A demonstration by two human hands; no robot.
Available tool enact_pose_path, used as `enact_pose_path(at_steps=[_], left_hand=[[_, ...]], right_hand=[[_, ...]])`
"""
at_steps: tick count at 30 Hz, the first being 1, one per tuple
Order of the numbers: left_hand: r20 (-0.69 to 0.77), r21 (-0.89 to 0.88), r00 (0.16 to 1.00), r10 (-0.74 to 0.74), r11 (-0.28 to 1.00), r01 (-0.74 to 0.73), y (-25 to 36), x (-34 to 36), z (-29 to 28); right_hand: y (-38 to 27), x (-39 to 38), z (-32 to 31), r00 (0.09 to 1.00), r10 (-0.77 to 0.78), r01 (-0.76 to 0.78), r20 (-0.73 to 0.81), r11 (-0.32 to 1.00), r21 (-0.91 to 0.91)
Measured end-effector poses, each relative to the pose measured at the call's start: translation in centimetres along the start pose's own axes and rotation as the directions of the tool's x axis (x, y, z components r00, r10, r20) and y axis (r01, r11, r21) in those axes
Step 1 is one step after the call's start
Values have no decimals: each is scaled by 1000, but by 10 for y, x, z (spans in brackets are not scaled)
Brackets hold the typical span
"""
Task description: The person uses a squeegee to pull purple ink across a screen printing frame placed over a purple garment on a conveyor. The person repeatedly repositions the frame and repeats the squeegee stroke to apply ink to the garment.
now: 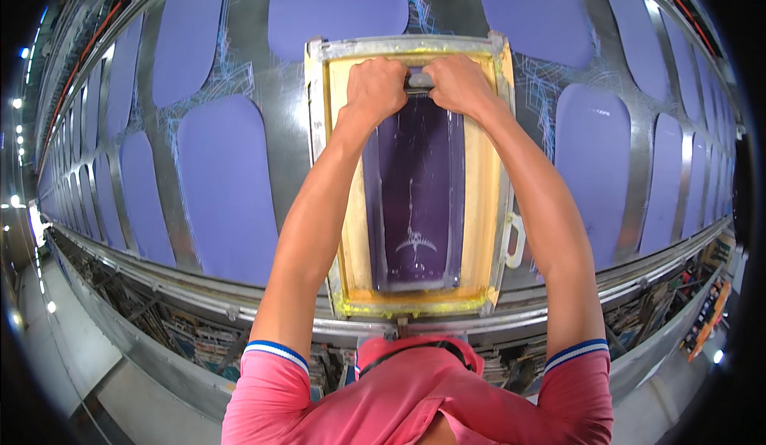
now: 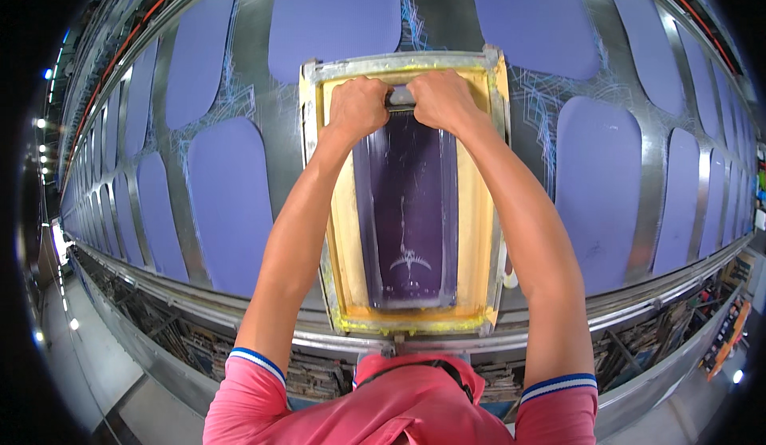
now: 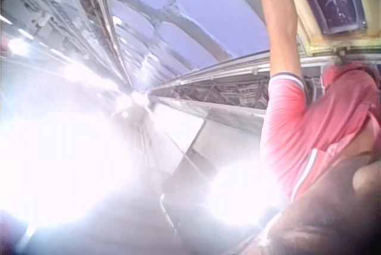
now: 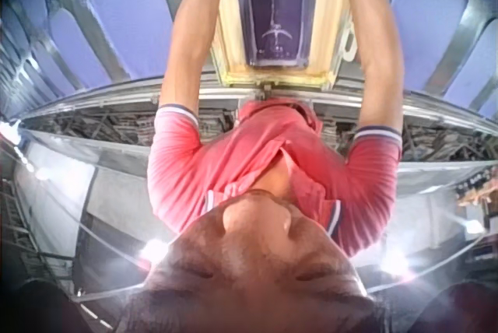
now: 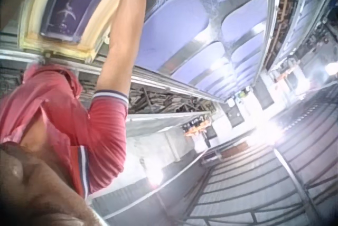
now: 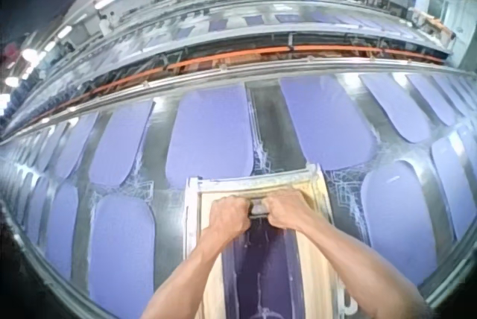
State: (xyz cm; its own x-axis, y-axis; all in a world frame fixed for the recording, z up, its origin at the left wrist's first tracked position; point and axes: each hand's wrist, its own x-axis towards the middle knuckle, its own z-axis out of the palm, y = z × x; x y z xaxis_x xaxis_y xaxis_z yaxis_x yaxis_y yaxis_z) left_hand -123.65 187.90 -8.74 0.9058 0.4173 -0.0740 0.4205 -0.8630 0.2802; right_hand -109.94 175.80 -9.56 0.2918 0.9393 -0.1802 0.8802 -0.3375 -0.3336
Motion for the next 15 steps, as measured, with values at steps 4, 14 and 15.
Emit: enact_pose_path(at_steps=[4, 14, 15], left_hand=[[33, -35, 999, -13, 999, 14, 26, -84, 7], [113, -187, 992, -49, 980, 69, 119, -354, 40], [79, -200, 996, -44, 978, 59, 125, -369, 44]], right_hand=[[-36, -79, 23, 998, -61, 61, 26, 998, -5], [-159, -328, 89, 989, -100, 99, 109, 995, 13], [-163, -342, 93, 986, -72, 73, 149, 997, -5]])
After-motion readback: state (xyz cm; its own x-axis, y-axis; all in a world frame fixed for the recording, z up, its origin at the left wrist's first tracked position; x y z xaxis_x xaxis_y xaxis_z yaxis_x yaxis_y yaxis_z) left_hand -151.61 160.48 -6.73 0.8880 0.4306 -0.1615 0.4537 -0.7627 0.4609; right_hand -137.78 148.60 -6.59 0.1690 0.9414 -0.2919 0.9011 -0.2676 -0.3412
